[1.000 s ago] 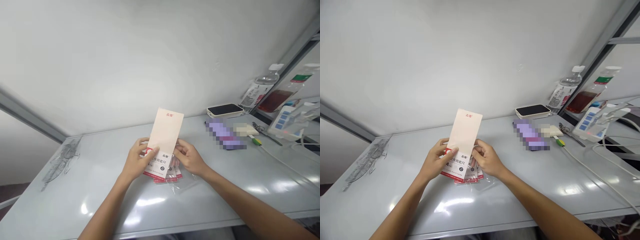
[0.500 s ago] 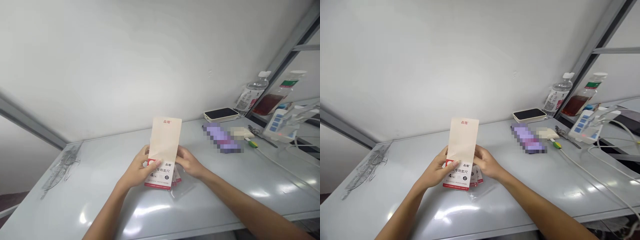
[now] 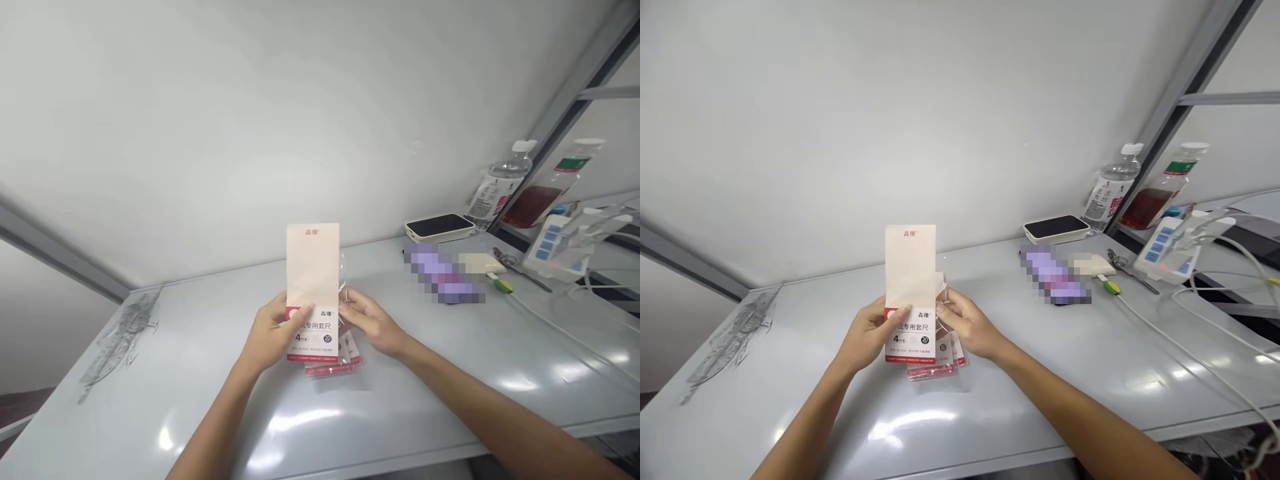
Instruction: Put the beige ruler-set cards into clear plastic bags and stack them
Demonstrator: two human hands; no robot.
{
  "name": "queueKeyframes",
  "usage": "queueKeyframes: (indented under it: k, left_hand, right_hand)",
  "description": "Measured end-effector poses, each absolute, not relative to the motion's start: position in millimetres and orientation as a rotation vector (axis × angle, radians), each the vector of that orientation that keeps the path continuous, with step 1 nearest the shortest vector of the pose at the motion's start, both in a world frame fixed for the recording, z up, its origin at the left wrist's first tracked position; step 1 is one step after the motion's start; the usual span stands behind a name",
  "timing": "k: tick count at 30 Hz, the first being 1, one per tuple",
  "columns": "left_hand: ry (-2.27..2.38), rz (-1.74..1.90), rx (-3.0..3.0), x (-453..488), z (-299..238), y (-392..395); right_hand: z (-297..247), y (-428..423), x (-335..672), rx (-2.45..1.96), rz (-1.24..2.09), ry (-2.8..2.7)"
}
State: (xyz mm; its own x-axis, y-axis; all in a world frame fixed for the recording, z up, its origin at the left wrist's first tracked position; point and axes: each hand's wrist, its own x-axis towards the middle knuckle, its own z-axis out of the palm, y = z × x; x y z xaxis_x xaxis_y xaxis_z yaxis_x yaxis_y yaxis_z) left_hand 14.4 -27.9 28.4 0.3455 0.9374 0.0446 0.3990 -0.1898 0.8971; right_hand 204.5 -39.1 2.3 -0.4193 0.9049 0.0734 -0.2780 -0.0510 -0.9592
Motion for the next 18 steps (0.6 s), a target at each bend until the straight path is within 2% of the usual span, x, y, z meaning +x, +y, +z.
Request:
queueKeyframes:
  k: [3,7,14,18]
  left_hand:
    - [1.263,0.760,1.606,11.6,25.3,-25.1]
    - [1.384,0.914,1.562,9.8,25.7,-22.7]
    - [1.206,0.832,1.299,6.9,28.6,-20.4]
    - [1.163,0.951,1.198,6.0,22.8,-19.9]
  right_hand:
    - [2.4,-39.0,205.5,-0.706,1.645,-1.227]
    - [0.4,-37.6,207.7,-0.733,1.670,-1.159]
    - [-1.3,-36.6,209.2,-0.666,1.738,-1.046]
    - [1.6,-35.4,210.4,-0.700,1.755,-0.978]
